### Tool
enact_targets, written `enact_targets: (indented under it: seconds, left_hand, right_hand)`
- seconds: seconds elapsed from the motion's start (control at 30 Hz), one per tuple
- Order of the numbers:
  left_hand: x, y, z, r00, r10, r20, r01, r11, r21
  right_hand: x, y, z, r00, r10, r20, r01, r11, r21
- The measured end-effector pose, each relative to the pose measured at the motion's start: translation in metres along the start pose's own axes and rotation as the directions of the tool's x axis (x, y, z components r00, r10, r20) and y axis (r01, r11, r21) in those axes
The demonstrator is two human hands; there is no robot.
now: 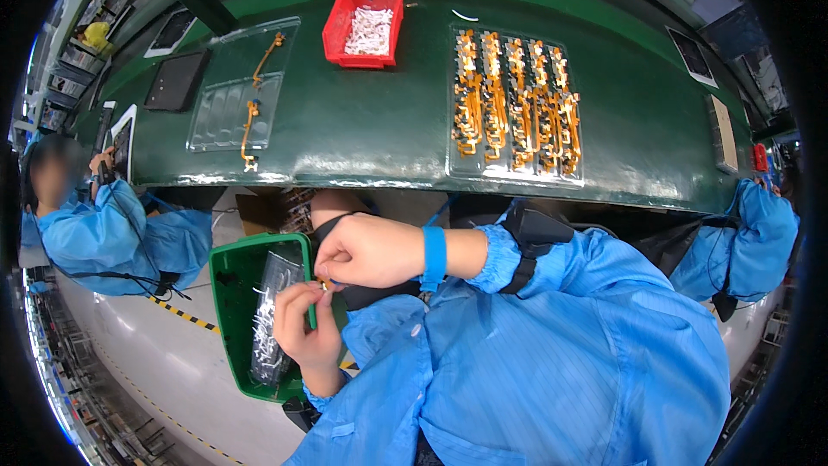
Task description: The worker is assembling small electronic components and placing them into a plastic tray on an assembly line.
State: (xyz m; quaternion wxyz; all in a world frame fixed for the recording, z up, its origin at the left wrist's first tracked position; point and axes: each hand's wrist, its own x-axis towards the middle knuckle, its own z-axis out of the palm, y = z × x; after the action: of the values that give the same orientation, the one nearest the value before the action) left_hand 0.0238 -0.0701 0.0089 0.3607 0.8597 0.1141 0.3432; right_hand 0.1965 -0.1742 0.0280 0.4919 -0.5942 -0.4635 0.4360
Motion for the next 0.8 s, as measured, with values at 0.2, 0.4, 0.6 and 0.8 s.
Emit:
enact_targets:
  seconds: [0.2, 0.4, 0.6, 0.8]
  left_hand:
    - [0.001, 0.000, -0.009, 0.975, -0.181, 0.130, 0.193, 0.978, -0.086]
    - [-0.009, -0.008, -0.017, 0.948, -0.297, 0.117, 0.318, 0.904, -0.287]
    - [-0.030, -0.023, -0.039, 0.864, -0.484, -0.138, 0.392, 0.819, -0.418]
    - [-0.112, -0.088, -0.078, 0.691, -0.567, -0.450, 0.713, 0.637, 0.293]
  right_hand:
    - [0.002, -0.009, -0.005, 0.997, -0.038, 0.074, 0.050, 0.982, -0.180]
    - [0.008, -0.014, -0.003, 0.981, -0.078, 0.179, 0.096, 0.990, -0.099]
    - [0.013, -0.014, 0.006, 0.988, -0.061, 0.141, 0.068, 0.997, -0.043]
    - [0.017, -0.004, 0.009, 0.982, -0.044, 0.184, 0.014, 0.987, 0.161]
